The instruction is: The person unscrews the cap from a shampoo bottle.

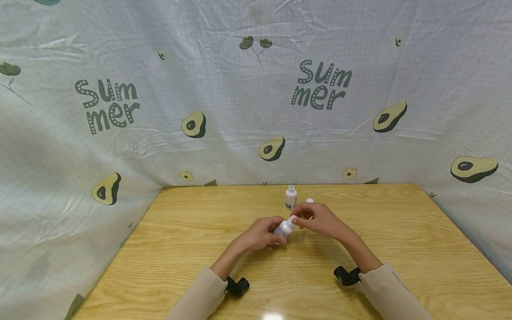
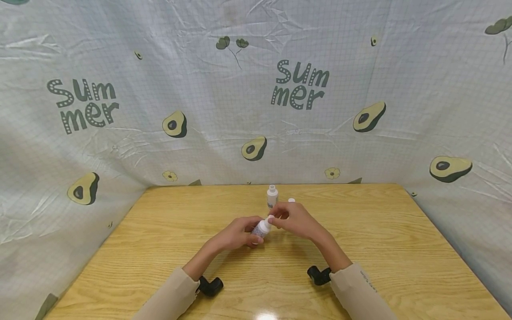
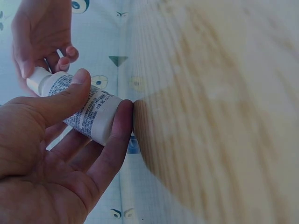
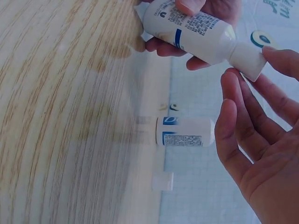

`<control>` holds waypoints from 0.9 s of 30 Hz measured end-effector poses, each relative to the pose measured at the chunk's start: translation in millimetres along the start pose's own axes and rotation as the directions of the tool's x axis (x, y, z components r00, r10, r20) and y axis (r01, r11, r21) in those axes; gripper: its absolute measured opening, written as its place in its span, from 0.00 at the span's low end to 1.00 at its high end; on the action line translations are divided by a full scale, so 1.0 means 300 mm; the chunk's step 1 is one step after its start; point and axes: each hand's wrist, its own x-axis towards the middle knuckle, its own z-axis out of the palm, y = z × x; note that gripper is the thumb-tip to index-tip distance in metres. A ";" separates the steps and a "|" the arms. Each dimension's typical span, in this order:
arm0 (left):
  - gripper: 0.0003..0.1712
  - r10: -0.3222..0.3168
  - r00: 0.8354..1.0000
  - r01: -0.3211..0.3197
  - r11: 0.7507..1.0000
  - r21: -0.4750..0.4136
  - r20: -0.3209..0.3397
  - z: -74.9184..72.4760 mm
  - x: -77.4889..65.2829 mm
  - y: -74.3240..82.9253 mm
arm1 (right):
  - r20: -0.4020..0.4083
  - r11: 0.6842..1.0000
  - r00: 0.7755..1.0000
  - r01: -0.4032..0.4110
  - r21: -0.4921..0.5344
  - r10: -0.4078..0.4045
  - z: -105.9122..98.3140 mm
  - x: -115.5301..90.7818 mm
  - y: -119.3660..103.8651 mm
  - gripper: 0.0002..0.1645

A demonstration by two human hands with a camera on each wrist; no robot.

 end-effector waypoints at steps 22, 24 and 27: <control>0.21 0.000 1.000 0.000 1.000 0.009 0.005 -0.003 0.002 0.002 | -0.008 0.999 0.999 -0.036 0.005 0.036 0.000 0.006 0.004 0.13; 0.21 0.001 1.000 -0.001 1.000 0.010 0.005 -0.003 0.003 0.002 | -0.006 0.999 0.999 -0.039 0.006 0.039 -0.001 0.006 0.003 0.12; 0.21 0.000 1.000 -0.001 1.000 0.013 0.004 -0.003 0.003 0.001 | 0.001 0.999 0.999 -0.034 0.006 0.034 -0.001 0.007 0.002 0.12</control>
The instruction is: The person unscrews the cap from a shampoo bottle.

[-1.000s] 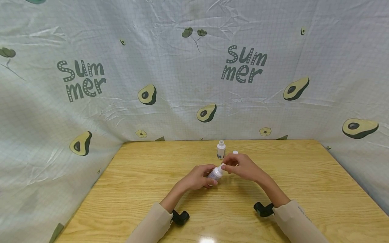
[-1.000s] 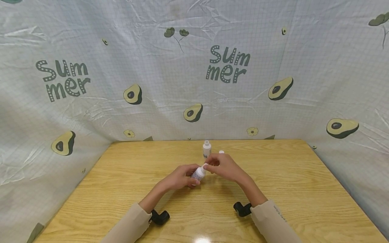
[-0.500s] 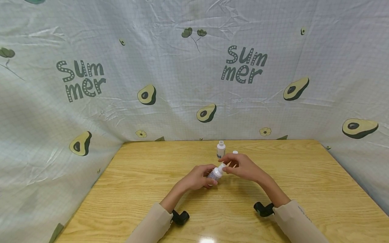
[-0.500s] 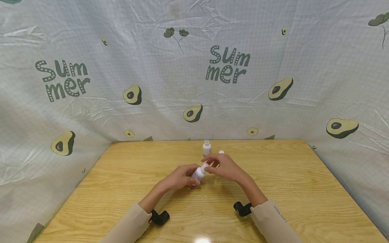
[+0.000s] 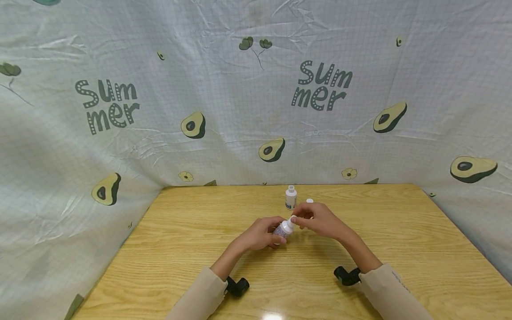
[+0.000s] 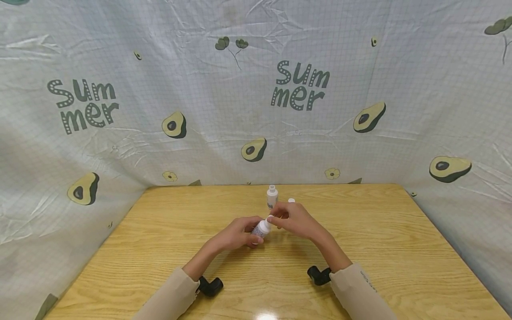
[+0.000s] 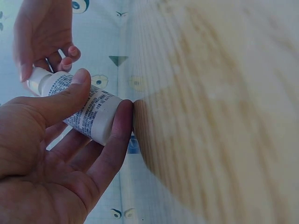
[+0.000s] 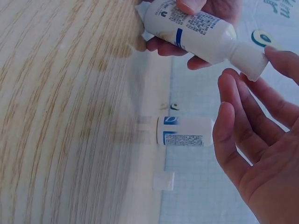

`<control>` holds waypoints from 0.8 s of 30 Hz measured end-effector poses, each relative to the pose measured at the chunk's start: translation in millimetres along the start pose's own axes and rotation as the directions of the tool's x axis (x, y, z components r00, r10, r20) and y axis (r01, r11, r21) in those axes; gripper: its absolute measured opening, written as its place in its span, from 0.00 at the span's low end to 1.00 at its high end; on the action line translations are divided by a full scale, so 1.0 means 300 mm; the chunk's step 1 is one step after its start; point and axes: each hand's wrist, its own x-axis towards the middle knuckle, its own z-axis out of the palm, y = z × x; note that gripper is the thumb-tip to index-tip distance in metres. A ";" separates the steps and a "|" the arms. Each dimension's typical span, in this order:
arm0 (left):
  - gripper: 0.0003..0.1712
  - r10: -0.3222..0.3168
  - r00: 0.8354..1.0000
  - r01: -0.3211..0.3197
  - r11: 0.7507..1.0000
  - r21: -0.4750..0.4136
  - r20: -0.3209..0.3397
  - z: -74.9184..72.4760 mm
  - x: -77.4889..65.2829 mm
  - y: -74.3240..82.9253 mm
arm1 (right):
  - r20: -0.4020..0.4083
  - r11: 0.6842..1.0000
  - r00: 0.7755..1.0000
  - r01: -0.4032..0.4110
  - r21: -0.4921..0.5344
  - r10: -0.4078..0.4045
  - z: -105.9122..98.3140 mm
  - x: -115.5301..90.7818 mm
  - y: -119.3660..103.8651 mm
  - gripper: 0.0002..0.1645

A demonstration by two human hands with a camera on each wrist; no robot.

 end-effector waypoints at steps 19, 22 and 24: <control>0.20 0.008 1.000 -0.008 1.000 -0.017 0.005 0.000 -0.005 0.001 | 0.037 0.994 0.995 0.085 0.074 -0.088 -0.005 -0.003 0.014 0.20; 0.21 0.009 1.000 -0.009 1.000 -0.009 0.004 0.000 -0.003 0.000 | 0.022 0.997 0.999 0.032 0.077 -0.034 -0.003 -0.003 0.009 0.22; 0.21 0.007 1.000 -0.007 1.000 -0.006 0.004 0.000 -0.002 0.000 | 0.012 0.997 1.000 0.002 0.079 -0.003 -0.002 -0.001 0.010 0.22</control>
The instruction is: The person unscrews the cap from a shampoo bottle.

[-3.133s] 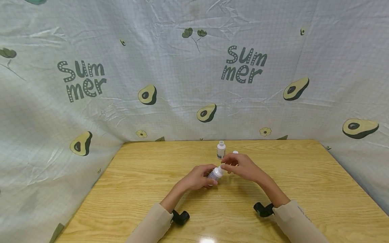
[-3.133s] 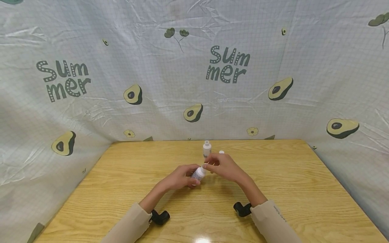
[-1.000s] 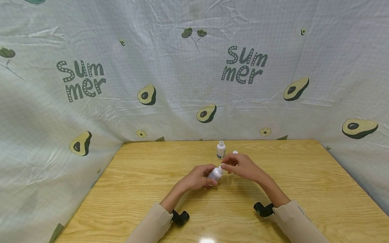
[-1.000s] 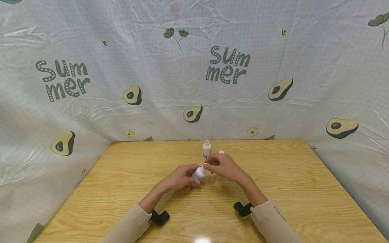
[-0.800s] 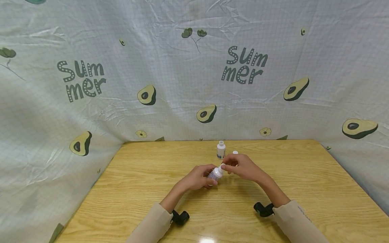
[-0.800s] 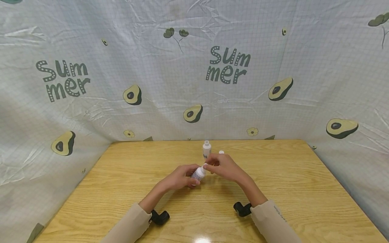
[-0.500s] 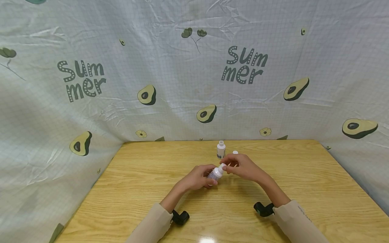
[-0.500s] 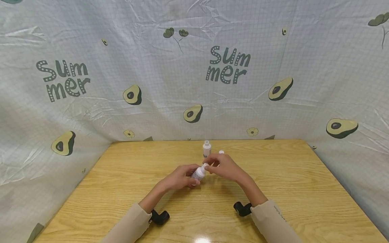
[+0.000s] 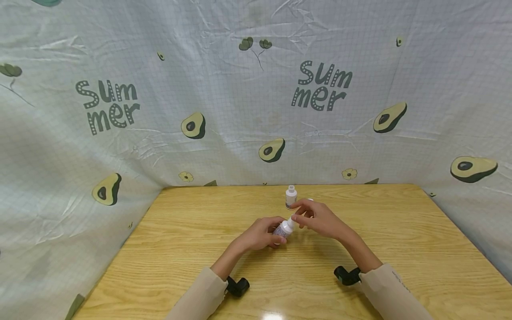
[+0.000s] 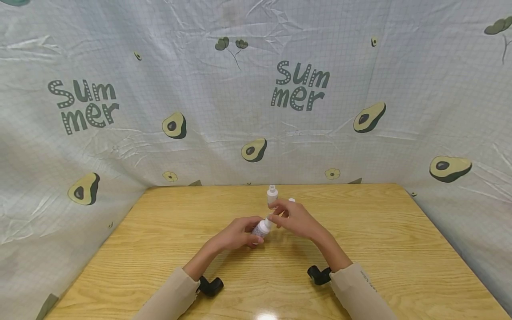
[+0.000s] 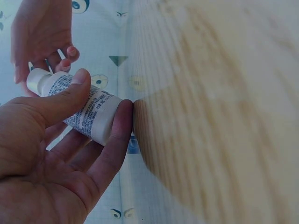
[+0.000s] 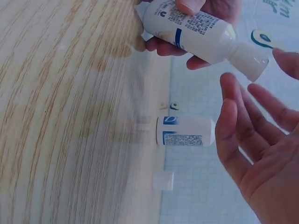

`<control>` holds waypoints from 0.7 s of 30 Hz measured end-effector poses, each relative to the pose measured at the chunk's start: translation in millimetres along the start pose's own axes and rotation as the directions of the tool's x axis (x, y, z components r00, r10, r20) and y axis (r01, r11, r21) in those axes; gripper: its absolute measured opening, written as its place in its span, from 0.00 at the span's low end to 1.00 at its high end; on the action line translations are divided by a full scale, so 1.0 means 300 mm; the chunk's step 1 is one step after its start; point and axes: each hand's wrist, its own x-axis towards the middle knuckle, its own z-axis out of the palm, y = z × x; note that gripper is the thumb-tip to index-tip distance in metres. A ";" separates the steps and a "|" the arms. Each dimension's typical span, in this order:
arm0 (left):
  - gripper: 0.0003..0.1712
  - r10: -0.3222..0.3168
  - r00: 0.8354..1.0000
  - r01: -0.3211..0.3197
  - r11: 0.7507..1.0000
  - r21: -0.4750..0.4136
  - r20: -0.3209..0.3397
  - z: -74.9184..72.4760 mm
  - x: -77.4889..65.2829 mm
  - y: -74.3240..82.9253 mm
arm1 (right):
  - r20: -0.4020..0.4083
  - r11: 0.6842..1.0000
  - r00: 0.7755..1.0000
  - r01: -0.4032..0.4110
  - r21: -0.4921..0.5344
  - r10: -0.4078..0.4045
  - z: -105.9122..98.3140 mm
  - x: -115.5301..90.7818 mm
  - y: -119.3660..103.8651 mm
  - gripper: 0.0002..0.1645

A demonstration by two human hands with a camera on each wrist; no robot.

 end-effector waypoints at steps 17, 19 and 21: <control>0.21 -0.002 1.000 0.002 1.000 -0.010 -0.001 0.000 -0.002 0.002 | 0.023 0.996 0.998 0.063 -0.059 -0.061 -0.009 -0.002 0.003 0.15; 0.21 -0.003 1.000 0.003 1.000 -0.016 0.001 0.000 -0.004 0.002 | 0.036 0.995 0.996 0.085 -0.044 -0.083 -0.011 -0.005 0.002 0.16; 0.21 -0.005 1.000 0.005 1.000 -0.020 0.001 0.000 -0.004 0.002 | 0.045 0.995 0.994 0.099 -0.031 -0.098 -0.011 -0.006 0.003 0.17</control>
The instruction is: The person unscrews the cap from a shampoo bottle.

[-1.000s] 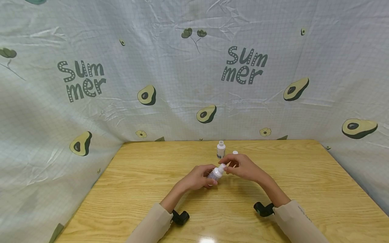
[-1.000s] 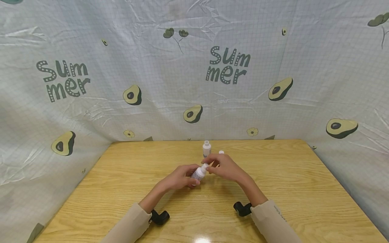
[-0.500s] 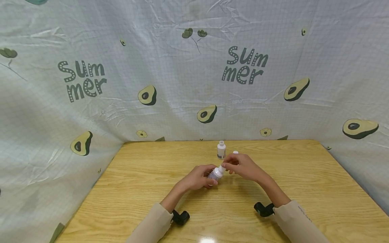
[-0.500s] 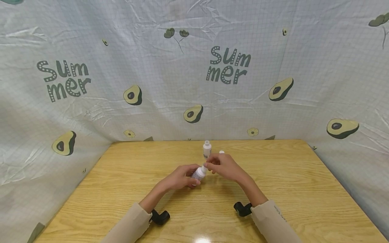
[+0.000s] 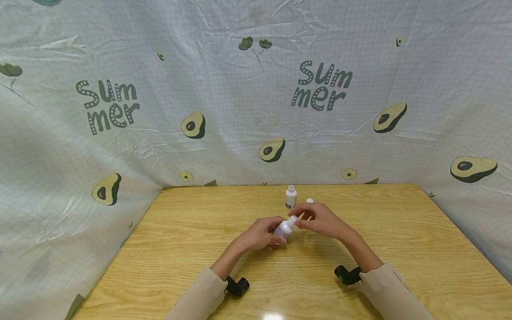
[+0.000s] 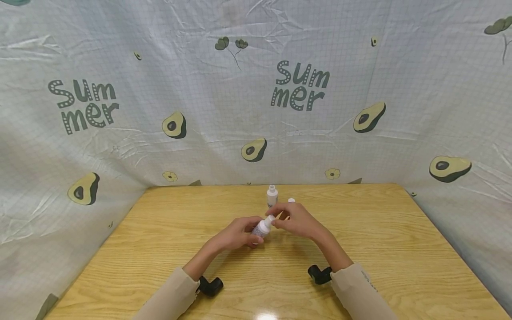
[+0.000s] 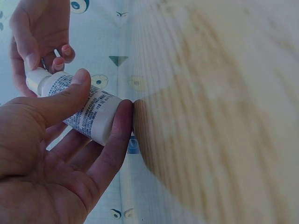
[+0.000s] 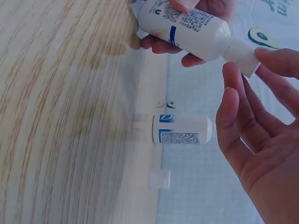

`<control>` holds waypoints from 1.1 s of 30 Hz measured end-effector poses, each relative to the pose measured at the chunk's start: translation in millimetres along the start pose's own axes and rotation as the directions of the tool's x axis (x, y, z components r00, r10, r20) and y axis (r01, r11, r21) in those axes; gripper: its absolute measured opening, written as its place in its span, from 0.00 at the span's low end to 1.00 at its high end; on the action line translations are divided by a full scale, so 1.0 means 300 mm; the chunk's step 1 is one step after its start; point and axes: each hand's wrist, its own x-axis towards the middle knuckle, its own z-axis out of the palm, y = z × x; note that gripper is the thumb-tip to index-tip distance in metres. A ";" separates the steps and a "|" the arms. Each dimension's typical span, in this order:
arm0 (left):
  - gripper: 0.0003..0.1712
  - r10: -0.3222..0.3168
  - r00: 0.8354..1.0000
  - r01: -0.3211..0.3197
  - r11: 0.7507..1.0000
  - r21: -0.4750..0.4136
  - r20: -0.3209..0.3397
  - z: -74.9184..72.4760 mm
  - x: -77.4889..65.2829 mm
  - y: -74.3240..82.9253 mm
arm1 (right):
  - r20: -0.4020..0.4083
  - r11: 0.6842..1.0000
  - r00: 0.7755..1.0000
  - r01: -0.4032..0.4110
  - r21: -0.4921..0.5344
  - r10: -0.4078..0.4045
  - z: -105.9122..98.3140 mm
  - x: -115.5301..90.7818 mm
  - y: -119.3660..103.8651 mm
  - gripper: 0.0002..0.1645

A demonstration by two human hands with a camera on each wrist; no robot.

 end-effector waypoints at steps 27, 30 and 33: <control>0.21 0.006 1.000 -0.006 1.000 0.014 0.002 -0.002 0.002 -0.001 | -0.019 1.000 1.000 -0.013 -0.026 0.013 0.002 0.001 -0.001 0.15; 0.22 0.000 1.000 0.000 1.000 0.011 0.003 -0.001 0.000 0.001 | -0.001 1.000 1.000 0.012 -0.003 -0.012 -0.001 0.000 0.000 0.16; 0.22 -0.003 1.000 0.003 1.000 0.011 0.003 0.000 0.000 0.003 | 0.008 1.000 1.000 0.026 0.008 -0.026 -0.002 0.000 0.001 0.18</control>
